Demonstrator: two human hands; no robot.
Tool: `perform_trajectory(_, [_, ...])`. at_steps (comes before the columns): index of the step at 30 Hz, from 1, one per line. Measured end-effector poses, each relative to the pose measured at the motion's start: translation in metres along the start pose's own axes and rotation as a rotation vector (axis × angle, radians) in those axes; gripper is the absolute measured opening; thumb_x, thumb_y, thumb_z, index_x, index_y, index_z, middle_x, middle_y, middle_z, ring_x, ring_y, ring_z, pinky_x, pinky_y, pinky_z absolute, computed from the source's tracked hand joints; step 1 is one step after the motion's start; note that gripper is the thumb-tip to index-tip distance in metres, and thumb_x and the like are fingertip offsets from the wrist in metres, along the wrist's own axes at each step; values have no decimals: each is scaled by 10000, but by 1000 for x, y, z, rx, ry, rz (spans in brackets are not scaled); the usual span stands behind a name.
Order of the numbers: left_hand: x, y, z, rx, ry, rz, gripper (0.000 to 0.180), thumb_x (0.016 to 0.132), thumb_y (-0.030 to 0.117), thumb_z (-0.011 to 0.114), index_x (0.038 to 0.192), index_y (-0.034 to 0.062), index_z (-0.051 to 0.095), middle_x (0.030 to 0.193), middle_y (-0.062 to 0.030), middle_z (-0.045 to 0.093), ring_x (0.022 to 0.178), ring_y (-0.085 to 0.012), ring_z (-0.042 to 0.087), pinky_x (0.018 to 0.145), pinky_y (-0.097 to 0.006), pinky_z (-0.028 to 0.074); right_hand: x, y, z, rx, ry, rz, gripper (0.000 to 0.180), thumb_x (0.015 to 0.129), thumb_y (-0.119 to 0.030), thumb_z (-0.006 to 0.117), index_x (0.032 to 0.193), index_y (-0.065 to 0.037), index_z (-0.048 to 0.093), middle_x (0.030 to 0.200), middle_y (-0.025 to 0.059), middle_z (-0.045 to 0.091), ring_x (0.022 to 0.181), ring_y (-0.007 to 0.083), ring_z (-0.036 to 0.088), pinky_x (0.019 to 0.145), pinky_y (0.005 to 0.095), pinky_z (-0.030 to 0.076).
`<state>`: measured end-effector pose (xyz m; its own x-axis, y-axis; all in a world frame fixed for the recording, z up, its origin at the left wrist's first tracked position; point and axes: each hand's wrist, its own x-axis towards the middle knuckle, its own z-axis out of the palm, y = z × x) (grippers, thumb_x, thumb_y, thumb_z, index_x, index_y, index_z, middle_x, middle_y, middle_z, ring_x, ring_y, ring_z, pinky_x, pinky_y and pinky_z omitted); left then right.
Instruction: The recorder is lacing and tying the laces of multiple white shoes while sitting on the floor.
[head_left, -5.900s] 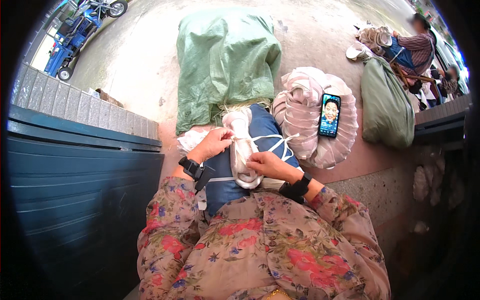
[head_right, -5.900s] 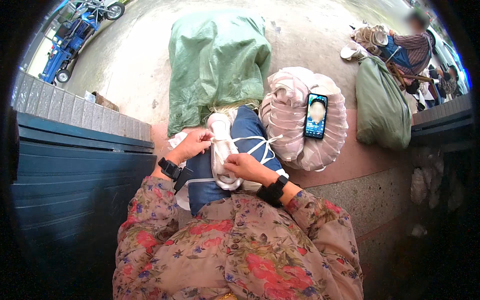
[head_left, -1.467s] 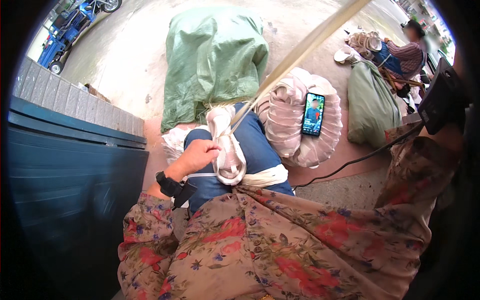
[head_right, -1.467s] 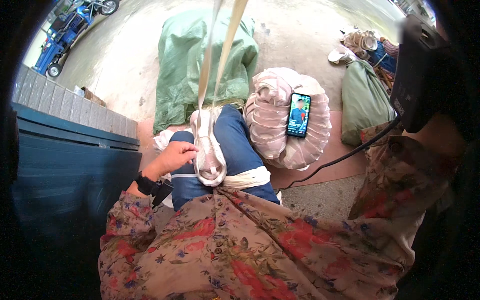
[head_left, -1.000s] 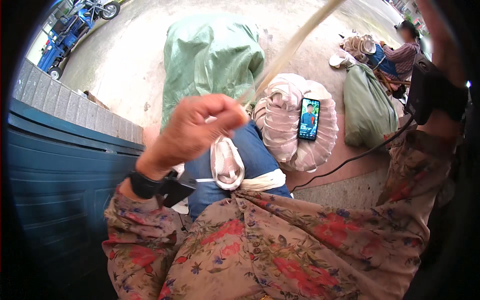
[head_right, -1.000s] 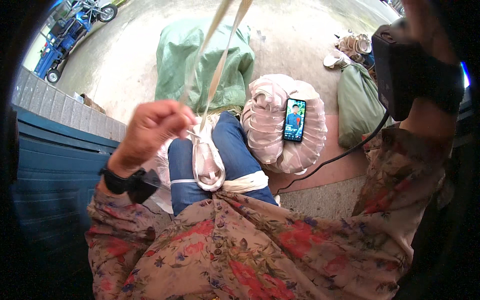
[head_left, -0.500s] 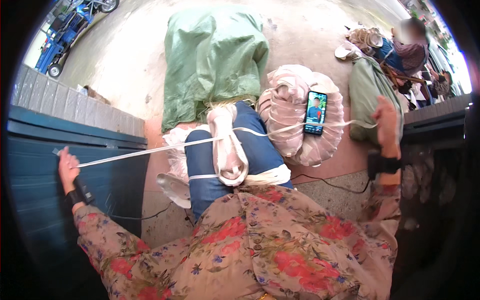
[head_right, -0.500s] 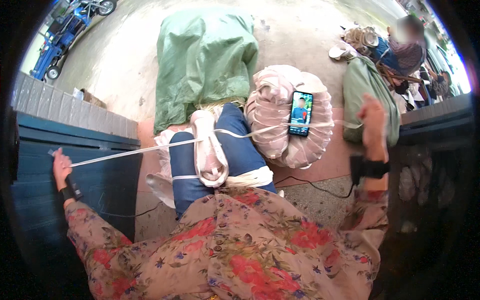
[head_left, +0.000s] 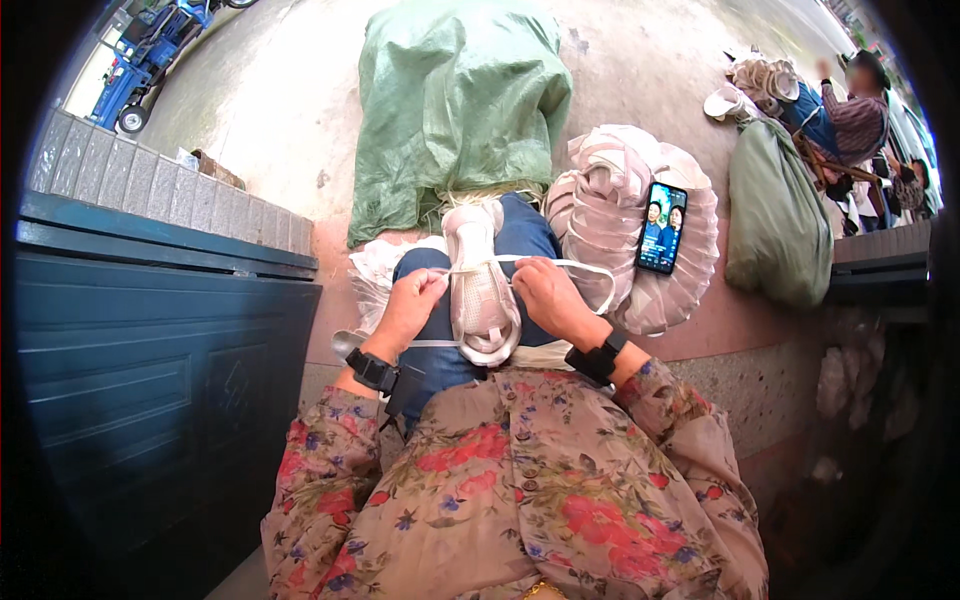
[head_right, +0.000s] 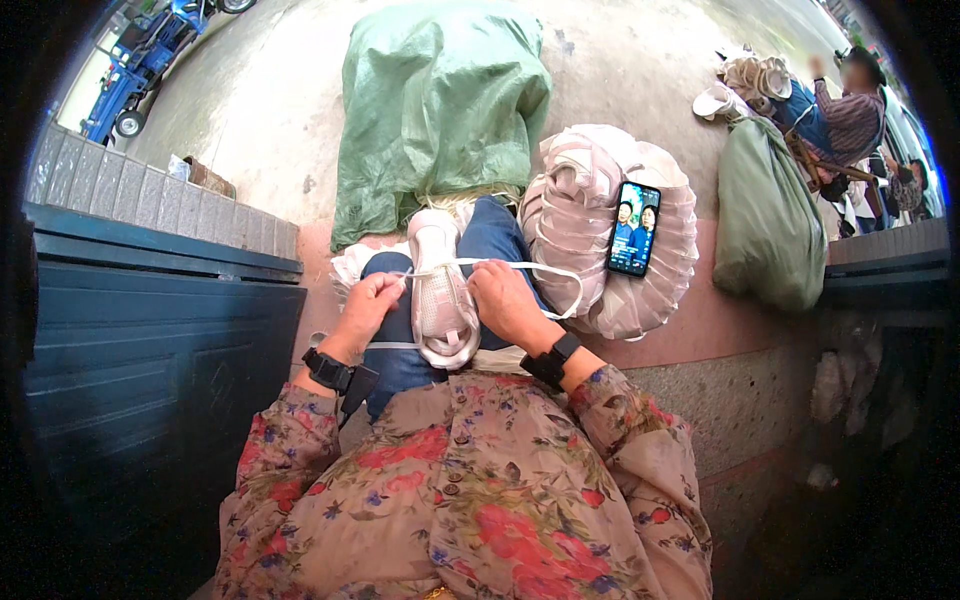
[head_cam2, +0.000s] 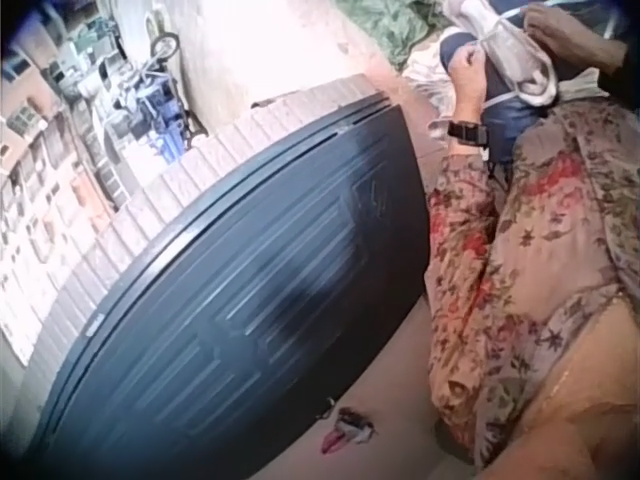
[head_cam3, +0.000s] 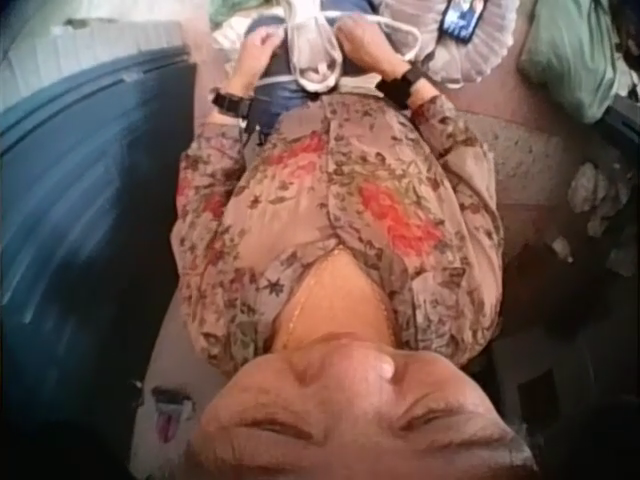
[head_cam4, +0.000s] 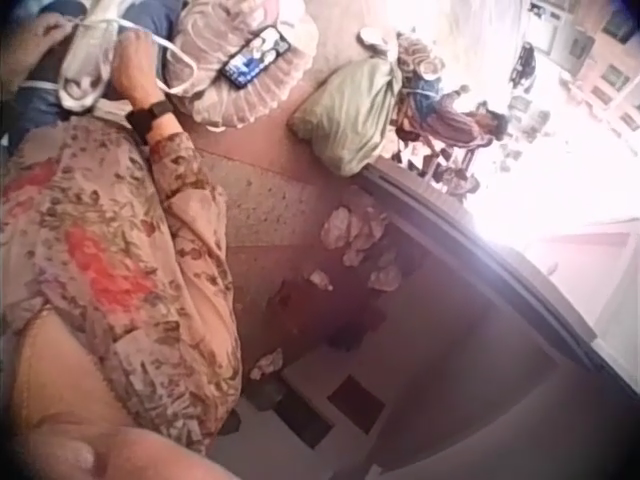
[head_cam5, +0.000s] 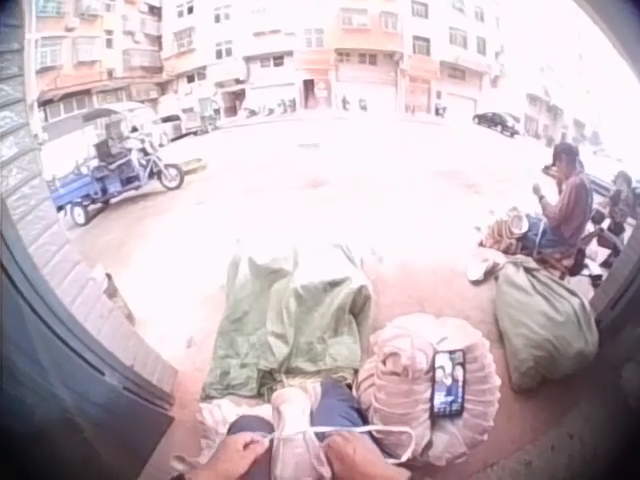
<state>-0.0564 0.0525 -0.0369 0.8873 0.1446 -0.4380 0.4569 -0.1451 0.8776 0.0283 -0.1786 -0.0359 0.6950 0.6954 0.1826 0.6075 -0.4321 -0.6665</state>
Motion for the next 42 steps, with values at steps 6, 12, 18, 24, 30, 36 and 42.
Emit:
perform_trajectory(6, [0, 15, -13, 43, 145, 176, 134, 837, 76, 580, 918, -26, 614, 880, -28, 603, 740, -47, 518, 649, -183, 426, 4, 15, 8, 30, 62, 28, 116, 821, -124, 485, 819, -28, 551, 988, 120, 560, 974, 300, 503, 799, 409, 404])
perform_trajectory(12, [-17, 29, 4, -104, 77, -167, 166, 855, 119, 553, 935, -7, 625, 785, 3, 589, 645, -51, 502, 577, -181, 417, 12, 19, 13, 48, 85, 92, 123, 815, -132, 493, 810, -40, 575, 989, 106, 564, 985, 290, 495, 809, 406, 396])
perform_trajectory(18, [-11, 17, 15, 58, 143, -8, 177, 849, 126, 553, 938, -8, 628, 700, 12, 566, 608, -46, 474, 545, -191, 389, 15, 3, 8, -46, 73, 86, 127, 804, -151, 510, 802, -62, 601, 1000, 86, 572, 990, 272, 494, 823, 422, 386])
perform_trajectory(24, [-8, 3, 17, 160, 238, 103, 180, 848, 133, 567, 913, -21, 634, 693, 19, 559, 610, -49, 473, 554, -202, 395, 19, 0, 14, -144, 53, 77, 101, 745, -109, 526, 801, -82, 605, 987, 71, 574, 985, 261, 492, 805, 414, 390])
perform_trajectory(30, [-7, 8, 17, 265, 286, 97, 205, 828, 164, 579, 891, -22, 635, 722, -69, 620, 651, -123, 567, 600, -254, 443, 28, -5, 3, -393, -104, -35, 53, 703, -70, 528, 743, -87, 559, 785, 50, 589, 823, 241, 543, 718, 389, 384])
perform_trajectory(36, [-2, 13, 19, 371, 288, 189, 189, 826, 155, 572, 878, -17, 629, 737, -120, 642, 661, -153, 605, 610, -278, 457, 33, -7, 0, -348, -171, 14, 57, 729, -86, 516, 753, -82, 567, 751, 75, 600, 811, 261, 558, 688, 406, 404])
perform_trajectory(42, [-1, 19, 20, 568, 295, 253, 182, 818, 177, 555, 837, 10, 625, 760, -157, 628, 704, -290, 616, 624, -341, 470, 31, -1, 1, -307, -125, 35, 102, 700, -21, 495, 732, -85, 568, 724, 78, 583, 783, 269, 551, 655, 383, 426])
